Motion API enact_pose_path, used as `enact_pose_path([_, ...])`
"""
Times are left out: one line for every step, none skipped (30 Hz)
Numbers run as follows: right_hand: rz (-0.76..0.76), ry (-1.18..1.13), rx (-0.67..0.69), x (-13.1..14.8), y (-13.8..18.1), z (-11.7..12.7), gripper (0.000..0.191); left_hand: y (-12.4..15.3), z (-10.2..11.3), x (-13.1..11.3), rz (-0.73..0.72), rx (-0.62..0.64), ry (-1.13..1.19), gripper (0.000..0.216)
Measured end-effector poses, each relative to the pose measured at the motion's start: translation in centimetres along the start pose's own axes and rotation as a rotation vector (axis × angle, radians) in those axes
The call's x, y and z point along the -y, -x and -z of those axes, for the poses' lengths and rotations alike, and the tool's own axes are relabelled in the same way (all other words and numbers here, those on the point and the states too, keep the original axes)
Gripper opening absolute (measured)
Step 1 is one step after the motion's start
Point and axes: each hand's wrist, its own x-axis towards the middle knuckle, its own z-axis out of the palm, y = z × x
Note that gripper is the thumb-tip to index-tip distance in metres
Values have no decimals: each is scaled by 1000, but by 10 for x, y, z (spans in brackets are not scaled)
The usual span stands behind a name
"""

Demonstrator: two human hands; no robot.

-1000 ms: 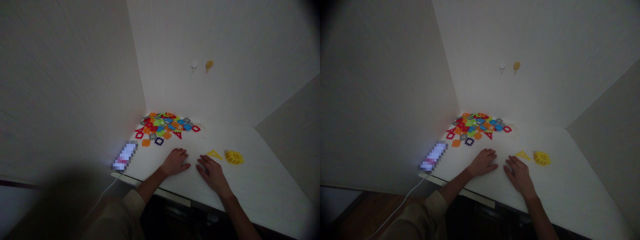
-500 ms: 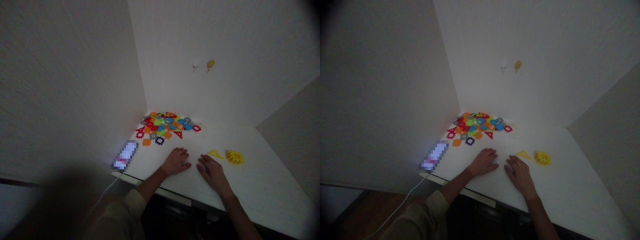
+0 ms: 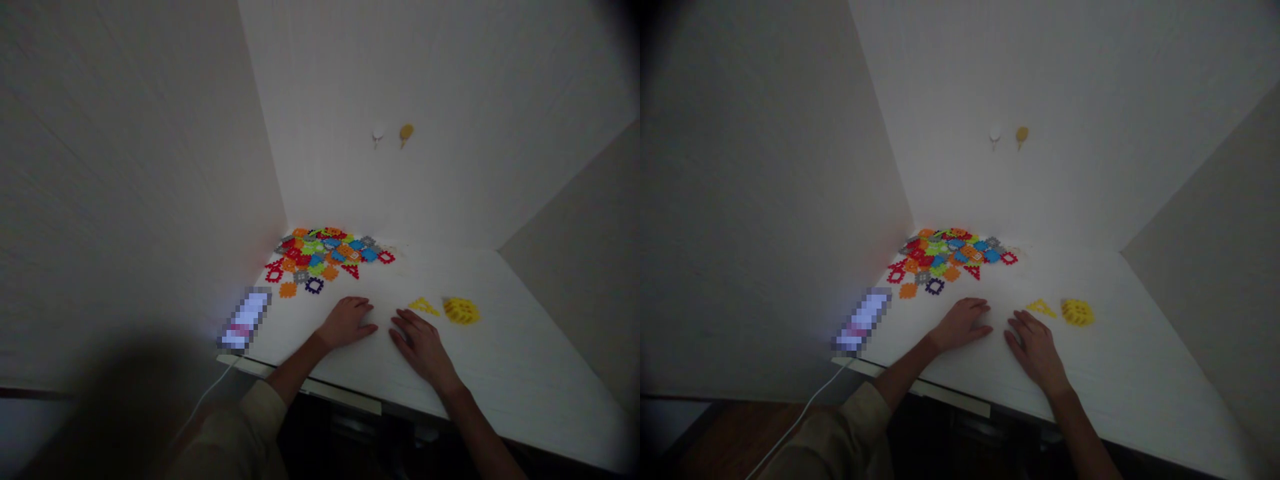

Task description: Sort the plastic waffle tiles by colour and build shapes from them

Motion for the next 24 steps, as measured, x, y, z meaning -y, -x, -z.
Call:
enact_pose_path([3, -5, -2, 0, 0, 0, 39, -4, 4, 4, 5, -14, 13, 51])
enact_pose_path([3, -10, -3, 1, -1, 1, 39, -9, 9, 9, 14, -39, 22, 52])
enact_pose_path([-1, -14, -7, 1, -1, 1, 39, -15, 14, 15, 26, -72, 26, 51])
enact_pose_path([-6, -17, -11, 1, -1, 1, 38, -23, 20, 24, 38, -108, 25, 50])
enact_pose_path([-10, -21, -16, 1, -1, 1, 38, -32, 27, 33, 52, -143, 19, 47])
enact_pose_path([-11, -24, -21, 1, -1, 2, 38, -42, 33, 44, 65, -171, 10, 44])
enact_pose_path([-11, -27, -25, 2, -1, 2, 38, -53, 40, 56, 74, -187, 0, 40])
enact_pose_path([-10, -30, -26, 2, -1, 3, 38, -65, 46, 69, 85, -182, -16, 37])
enact_pose_path([-11, -31, -28, 3, -1, 4, 37, -76, 53, 82, 122, -182, -40, 35])
enact_pose_path([-15, -30, -26, 4, -1, 4, 37, -88, 58, 94, 164, -175, -64, 33])
enact_pose_path([-21, -29, -23, 5, -2, 5, 36, -99, 64, 107, 199, -155, -87, 32])
enact_pose_path([-27, -29, -19, 6, -2, 7, 36, -109, 68, 118, 230, -152, -116, 31])
enact_pose_path([-33, -29, -15, 6, -2, 8, 35, -119, 72, 129, 252, -149, -155, 30])
enact_pose_path([-36, -28, -13, 7, -3, 8, 35, -128, 75, 138, 265, -140, -199, 30])
enact_pose_path([-38, -28, -12, 8, -3, 9, 35, -135, 77, 147, 275, -126, -242, 29])
enact_pose_path([-37, -29, -13, 8, -4, 10, 34, -143, 79, 154, 281, -111, -275, 29])
enact_pose_path([-38, -29, -15, 8, -4, 10, 34, -149, 79, 161, 284, -94, -297, 29])
enact_pose_path([-37, -30, -16, 8, -4, 10, 34, -155, 79, 166, 284, -80, -309, 29])
enact_pose_path([-38, -32, -18, 8, -4, 10, 34, -160, 78, 170, 279, -68, -310, 28])
enact_pose_path([-40, -35, -19, 8, -4, 10, 34, -165, 77, 174, 271, -59, -306, 28])
enact_pose_path([-44, -37, -20, 8, -4, 10, 34, -170, 75, 176, 256, -44, -303, 27])
enact_pose_path([-49, -39, -20, 8, -4, 10, 34, -174, 73, 177, 226, -20, -303, 26])
enact_pose_path([-54, -40, -18, 8, -4, 10, 34, -179, 70, 178, 186, 7, -308, 26])
enact_pose_path([-57, -40, -17, 8, -4, 10, 34, -183, 66, 178, 142, 32, -322, 27])
